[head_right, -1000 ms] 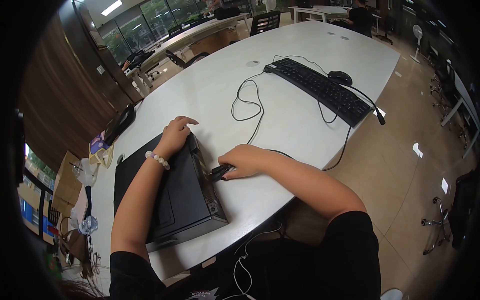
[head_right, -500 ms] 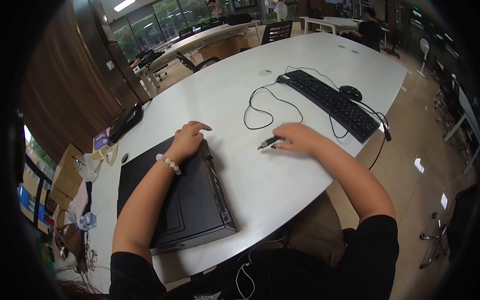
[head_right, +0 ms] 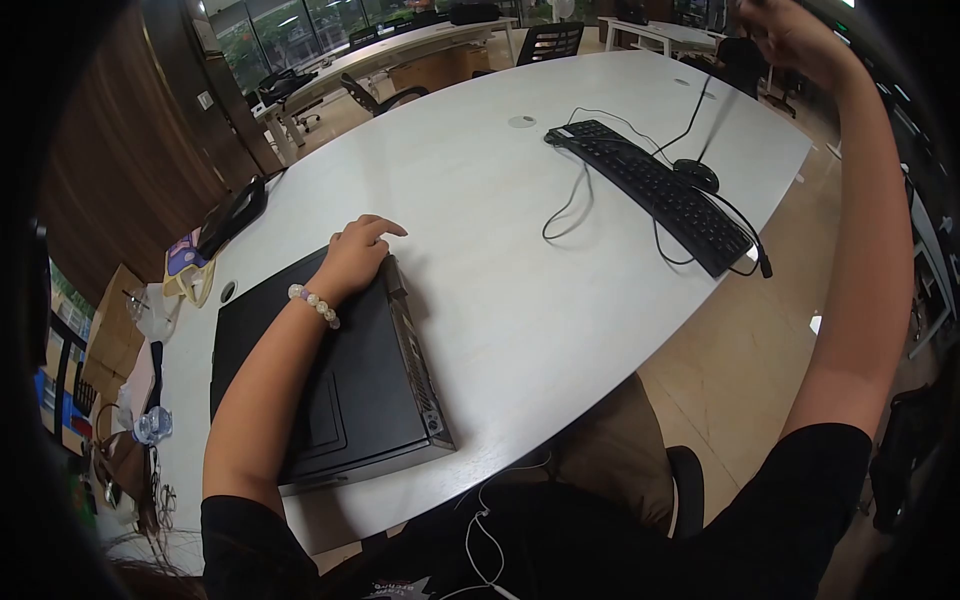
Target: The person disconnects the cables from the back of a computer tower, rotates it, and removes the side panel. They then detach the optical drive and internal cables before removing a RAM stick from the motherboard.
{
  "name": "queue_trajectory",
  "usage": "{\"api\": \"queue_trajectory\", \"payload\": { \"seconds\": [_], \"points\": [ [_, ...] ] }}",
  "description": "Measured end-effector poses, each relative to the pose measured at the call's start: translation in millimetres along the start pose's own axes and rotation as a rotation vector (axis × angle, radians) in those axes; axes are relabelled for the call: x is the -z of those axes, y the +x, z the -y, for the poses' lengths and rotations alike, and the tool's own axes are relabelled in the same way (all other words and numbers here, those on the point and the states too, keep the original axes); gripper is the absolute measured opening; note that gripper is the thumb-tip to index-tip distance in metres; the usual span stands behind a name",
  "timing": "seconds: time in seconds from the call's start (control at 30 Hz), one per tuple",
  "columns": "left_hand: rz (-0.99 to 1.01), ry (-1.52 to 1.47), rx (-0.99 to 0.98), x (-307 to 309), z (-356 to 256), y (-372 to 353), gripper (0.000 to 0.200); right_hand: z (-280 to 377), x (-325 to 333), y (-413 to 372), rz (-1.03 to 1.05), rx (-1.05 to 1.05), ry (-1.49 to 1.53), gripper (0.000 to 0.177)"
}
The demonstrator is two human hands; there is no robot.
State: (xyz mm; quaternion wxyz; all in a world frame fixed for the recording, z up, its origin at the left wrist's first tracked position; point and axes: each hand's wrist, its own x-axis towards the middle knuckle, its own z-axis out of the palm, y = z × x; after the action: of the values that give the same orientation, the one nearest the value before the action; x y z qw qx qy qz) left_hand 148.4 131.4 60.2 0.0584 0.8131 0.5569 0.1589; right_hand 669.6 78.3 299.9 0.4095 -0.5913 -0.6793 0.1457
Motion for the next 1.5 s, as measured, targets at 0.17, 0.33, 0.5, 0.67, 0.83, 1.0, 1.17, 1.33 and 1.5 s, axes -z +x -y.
{"api": "queue_trajectory", "payload": {
  "seconds": [0.17, 0.33, 0.5, 0.67, 0.83, 1.0, 1.17, 1.33, 1.5],
  "points": [
    [0.014, -0.027, 0.0, -2.2, 5.3, -0.4, 0.032, -27.6, 30.3, 18.1, -0.948, 0.317, 0.935, 0.016],
    [-0.02, 0.006, 0.002, -0.5, 0.9, -1.6, 0.033, -177.6, 0.2, 40.8, -0.697, -0.041, 1.047, 0.016],
    [-0.015, 0.003, 0.003, -0.6, 0.2, -2.0, 0.033, -263.2, -105.2, 17.3, -0.722, -0.397, 1.138, 0.018],
    [0.021, -0.009, 0.003, -1.2, 3.3, -0.5, 0.031, -285.2, -169.5, -12.7, -0.824, -0.579, 1.502, 0.026],
    [0.017, 0.005, 0.022, 0.1, -1.8, -1.2, 0.034, -253.6, -201.9, -19.0, -0.854, -0.625, 1.732, 0.041],
    [-0.003, -0.02, -0.004, -1.7, 3.0, -1.0, 0.032, -140.7, -242.3, -43.1, -0.547, -0.439, 1.512, 0.043],
    [-0.078, -0.083, -0.03, -3.5, 6.2, 1.6, 0.028, -16.4, -295.0, -123.2, -0.401, 0.14, 0.868, 0.049],
    [-0.382, 0.075, -0.17, 26.0, -8.4, -10.8, 0.024, 32.9, -316.7, -208.7, 0.14, 0.844, 0.266, 0.029],
    [-0.342, -0.015, -0.19, 130.8, -34.1, -73.8, 0.029, 34.0, -315.1, -245.0, 0.272, 1.215, -0.029, 0.023]
  ]
}}
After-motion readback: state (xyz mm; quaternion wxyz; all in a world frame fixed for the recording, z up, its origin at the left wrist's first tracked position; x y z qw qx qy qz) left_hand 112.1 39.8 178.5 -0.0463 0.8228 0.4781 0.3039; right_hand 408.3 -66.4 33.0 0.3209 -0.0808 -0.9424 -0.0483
